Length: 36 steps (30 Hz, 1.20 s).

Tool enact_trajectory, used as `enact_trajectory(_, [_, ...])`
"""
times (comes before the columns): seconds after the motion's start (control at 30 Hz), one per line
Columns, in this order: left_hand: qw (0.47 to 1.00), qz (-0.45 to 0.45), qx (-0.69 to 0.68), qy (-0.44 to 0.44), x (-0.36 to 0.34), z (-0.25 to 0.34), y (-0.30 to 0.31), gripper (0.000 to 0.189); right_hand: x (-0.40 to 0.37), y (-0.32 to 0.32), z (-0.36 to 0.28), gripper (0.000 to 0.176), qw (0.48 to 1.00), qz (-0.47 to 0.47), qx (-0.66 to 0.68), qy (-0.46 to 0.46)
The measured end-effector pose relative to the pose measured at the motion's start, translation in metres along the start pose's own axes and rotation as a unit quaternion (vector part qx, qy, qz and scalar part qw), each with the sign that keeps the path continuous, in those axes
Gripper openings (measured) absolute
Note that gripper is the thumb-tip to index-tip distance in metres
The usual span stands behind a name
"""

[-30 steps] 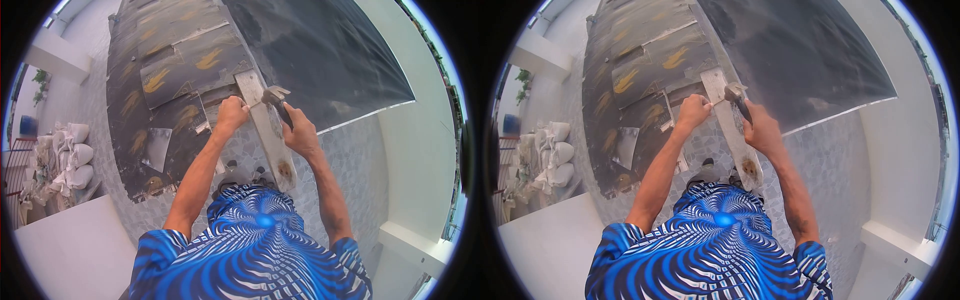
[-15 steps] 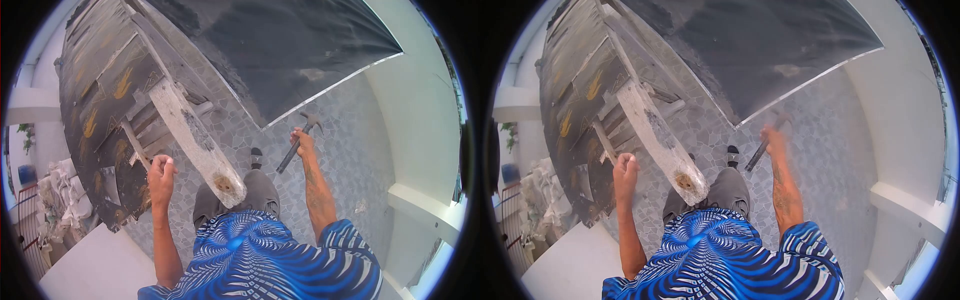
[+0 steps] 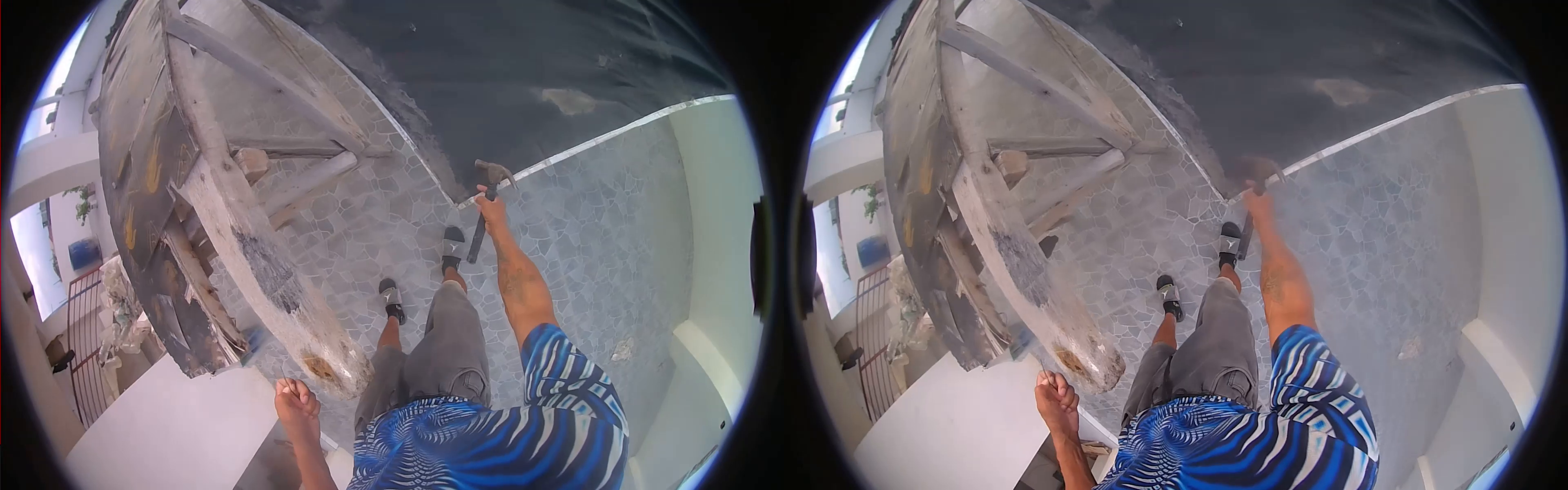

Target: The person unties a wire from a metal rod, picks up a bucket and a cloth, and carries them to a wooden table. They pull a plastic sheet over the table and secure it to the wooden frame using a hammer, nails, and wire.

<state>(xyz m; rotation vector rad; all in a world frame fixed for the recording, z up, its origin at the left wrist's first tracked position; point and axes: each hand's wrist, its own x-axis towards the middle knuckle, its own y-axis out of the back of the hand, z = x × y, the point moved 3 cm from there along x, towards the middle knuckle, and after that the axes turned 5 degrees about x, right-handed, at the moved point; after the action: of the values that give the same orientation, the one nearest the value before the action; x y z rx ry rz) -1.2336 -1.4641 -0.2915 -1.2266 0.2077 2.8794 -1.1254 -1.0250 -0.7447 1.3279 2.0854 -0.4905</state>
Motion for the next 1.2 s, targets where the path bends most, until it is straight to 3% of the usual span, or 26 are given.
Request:
enact_trajectory(0.17, [0.999, 0.023, -0.001, -0.048, -0.010, -0.006, 0.007, 0.014, 0.022, -0.022, -0.006, 0.037, 0.997, 0.023, 0.064, -0.043])
enact_trajectory(0.27, [0.998, 0.031, 0.014, -0.047, -0.021, -0.010, 0.019, 0.017, -0.001, -0.019, -0.029, 0.033, 0.998, 0.018, 0.019, -0.051])
enact_trajectory(0.37, [0.997, 0.034, 0.039, -0.064, -0.026, -0.003, 0.024, 0.019, -0.070, -0.019, -0.098, 0.030, 0.999, -0.023, 0.025, -0.019])
enact_trajectory(0.57, [0.969, -0.054, 0.124, -0.207, -0.025, 0.039, 0.048, 0.012, -0.252, -0.020, -0.246, 0.030, 0.990, -0.089, 0.057, 0.090])
enact_trajectory(0.73, [0.886, -0.131, 0.232, -0.378, -0.026, 0.098, 0.046, 0.008, -0.396, -0.052, -0.312, 0.031, 0.972, -0.113, 0.047, 0.200])
enact_trajectory(0.93, [0.785, -0.181, 0.270, -0.527, -0.030, 0.137, 0.054, 0.012, -0.471, -0.113, -0.273, 0.020, 0.958, -0.097, -0.028, 0.270])
enact_trajectory(1.2, [0.820, -0.179, 0.265, -0.474, -0.034, 0.130, 0.073, 0.012, -0.447, -0.098, -0.189, 0.019, 0.931, -0.039, -0.190, 0.311])
